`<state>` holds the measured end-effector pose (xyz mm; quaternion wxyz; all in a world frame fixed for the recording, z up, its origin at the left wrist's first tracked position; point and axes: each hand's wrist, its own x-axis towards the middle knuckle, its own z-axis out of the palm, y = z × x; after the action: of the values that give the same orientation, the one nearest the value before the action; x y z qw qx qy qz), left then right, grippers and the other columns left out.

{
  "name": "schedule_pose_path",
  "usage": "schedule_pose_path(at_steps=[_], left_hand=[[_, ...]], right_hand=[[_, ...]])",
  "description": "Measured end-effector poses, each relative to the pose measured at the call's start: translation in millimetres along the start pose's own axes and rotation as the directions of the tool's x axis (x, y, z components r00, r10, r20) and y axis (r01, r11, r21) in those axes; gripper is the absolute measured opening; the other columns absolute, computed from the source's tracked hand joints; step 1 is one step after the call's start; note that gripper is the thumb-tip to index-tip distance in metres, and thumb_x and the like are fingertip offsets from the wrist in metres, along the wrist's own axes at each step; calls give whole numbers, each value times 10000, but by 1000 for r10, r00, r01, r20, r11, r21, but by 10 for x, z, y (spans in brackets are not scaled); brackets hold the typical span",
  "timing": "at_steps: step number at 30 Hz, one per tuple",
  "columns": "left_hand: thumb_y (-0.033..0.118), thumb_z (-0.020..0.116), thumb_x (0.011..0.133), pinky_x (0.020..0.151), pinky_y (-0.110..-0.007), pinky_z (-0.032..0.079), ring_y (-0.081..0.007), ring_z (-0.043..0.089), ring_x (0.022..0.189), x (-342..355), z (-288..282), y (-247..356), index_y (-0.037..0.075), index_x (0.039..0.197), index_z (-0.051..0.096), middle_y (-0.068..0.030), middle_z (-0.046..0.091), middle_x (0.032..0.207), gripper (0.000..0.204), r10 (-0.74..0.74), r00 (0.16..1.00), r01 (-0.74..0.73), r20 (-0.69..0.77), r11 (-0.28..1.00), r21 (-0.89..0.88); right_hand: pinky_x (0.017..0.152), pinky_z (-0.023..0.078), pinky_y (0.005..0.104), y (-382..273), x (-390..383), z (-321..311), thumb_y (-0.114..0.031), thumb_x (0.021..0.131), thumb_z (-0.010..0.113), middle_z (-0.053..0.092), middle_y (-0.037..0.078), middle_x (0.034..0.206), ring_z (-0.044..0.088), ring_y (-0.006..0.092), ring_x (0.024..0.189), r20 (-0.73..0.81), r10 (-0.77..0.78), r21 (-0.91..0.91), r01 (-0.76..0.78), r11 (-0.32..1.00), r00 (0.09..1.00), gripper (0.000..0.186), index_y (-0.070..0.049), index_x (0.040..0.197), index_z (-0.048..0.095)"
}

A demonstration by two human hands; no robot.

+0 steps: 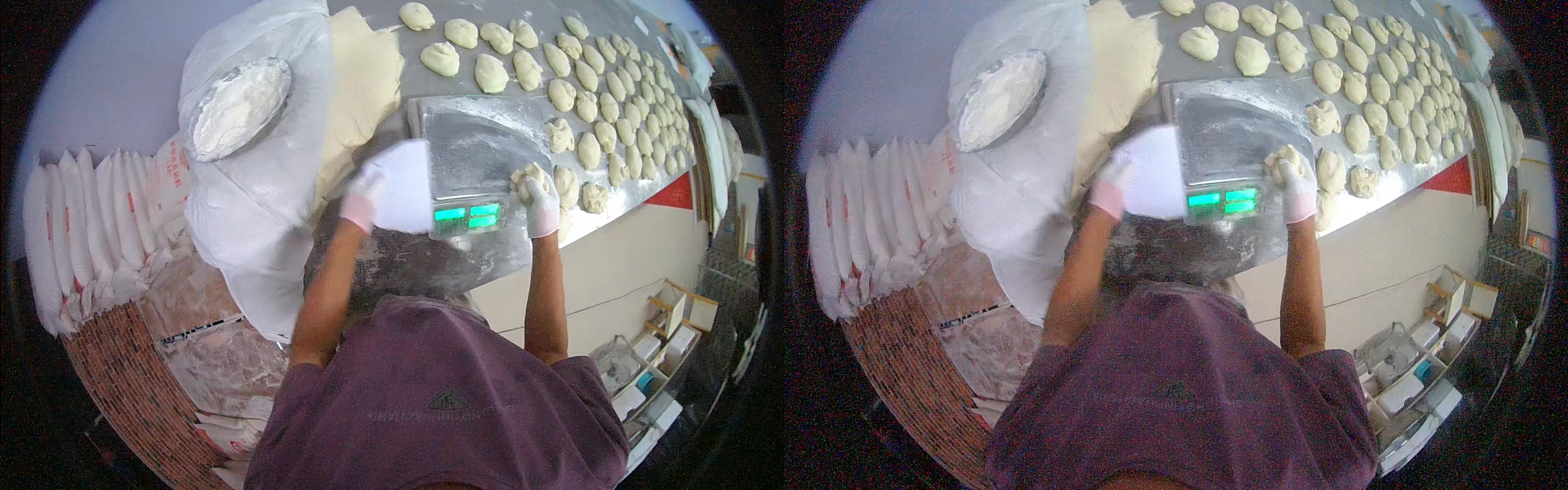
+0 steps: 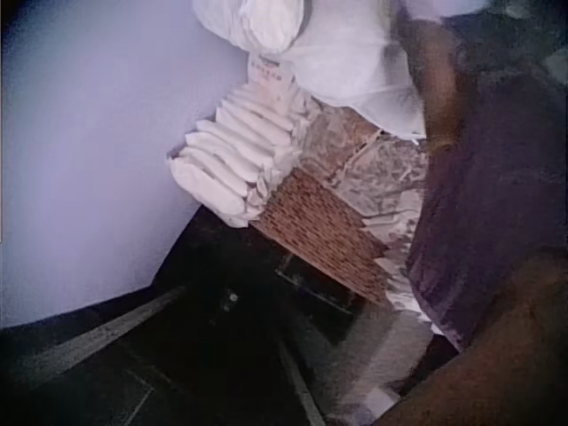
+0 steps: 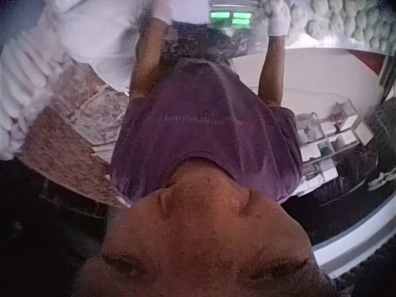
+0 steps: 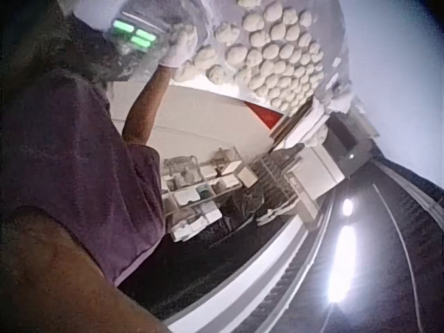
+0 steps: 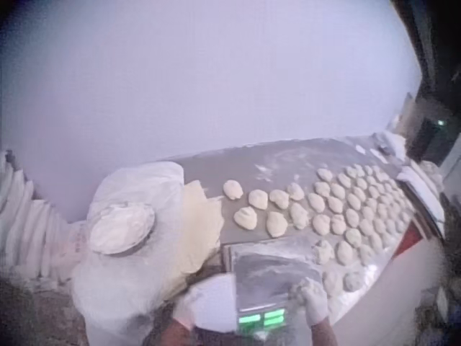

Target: The person prepares dough by using a scraper to cut pieces from a larger mass, weighing them on a digital scale, and hand-shaping them into small rounds on a metal surface.

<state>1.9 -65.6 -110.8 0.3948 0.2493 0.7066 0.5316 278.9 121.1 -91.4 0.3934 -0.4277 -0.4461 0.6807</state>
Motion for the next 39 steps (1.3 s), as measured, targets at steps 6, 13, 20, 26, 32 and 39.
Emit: schedule_pose_path(at_steps=[6, 13, 20, 26, 32, 39], left_hand=[[368, 493, 868, 799, -401, 442, -380, 569, 922, 1020, -789, 833, 7, 1044, 601, -245, 600, 989, 416, 295, 955, -218, 30, 629, 746], [385, 469, 852, 835, -423, 443, -385, 575, 949, 2042, -272, 1207, 18, 1027, 625, -249, 592, 1022, 435, 133, 970, -236, 201, 357, 904], [281, 495, 819, 806, -411, 467, -376, 605, 900, 2293, -136, 770, 10, 952, 659, -242, 611, 986, 344, 3, 917, -393, 400, 187, 900], [254, 510, 785, 766, -405, 479, -350, 618, 846, 1539, -406, 493, 22, 903, 658, -221, 625, 932, 299, -178, 824, -500, 538, 219, 838], [276, 553, 805, 783, -388, 475, -314, 612, 875, 397, -518, 440, 53, 1007, 634, -172, 628, 1006, 312, -37, 931, -323, 364, 384, 865], [254, 562, 836, 752, -374, 448, -323, 602, 856, -95, -726, 749, 24, 1011, 616, -185, 634, 956, 294, 323, 869, -190, -375, 917, 350]], right_hand=[[700, 487, 264, 0, -231, 847, -96, 854, 528, 607, 81, 947, 587, 148, 809, 314, 85, 6, -91, 996, 946, 301, 6, 1136, 505], [689, 474, 245, 420, -259, 2100, -72, 852, 551, 564, 60, 956, 568, 125, 833, 339, 139, 168, -205, 964, 931, 557, 14, 1323, 265], [788, 446, 341, 1118, 178, 2432, -140, 833, 550, 561, 202, 940, 571, 299, 870, 122, -109, -530, 157, 834, 987, 569, 54, 1295, 279], [793, 446, 353, 1298, -376, 2094, -136, 804, 568, 573, 224, 928, 572, 320, 880, 261, 183, -705, 58, 707, 948, 366, 18, 1109, 437], [779, 467, 285, 1379, -1019, 1462, -108, 797, 578, 608, 128, 928, 591, 182, 859, 447, 434, -431, -237, 871, 782, 332, 7, 1096, 494], [829, 463, 267, 1206, -990, 1235, -55, 806, 560, 582, 105, 1056, 570, 156, 960, 341, 308, -549, -78, 832, 888, 481, 35, 1245, 385]])
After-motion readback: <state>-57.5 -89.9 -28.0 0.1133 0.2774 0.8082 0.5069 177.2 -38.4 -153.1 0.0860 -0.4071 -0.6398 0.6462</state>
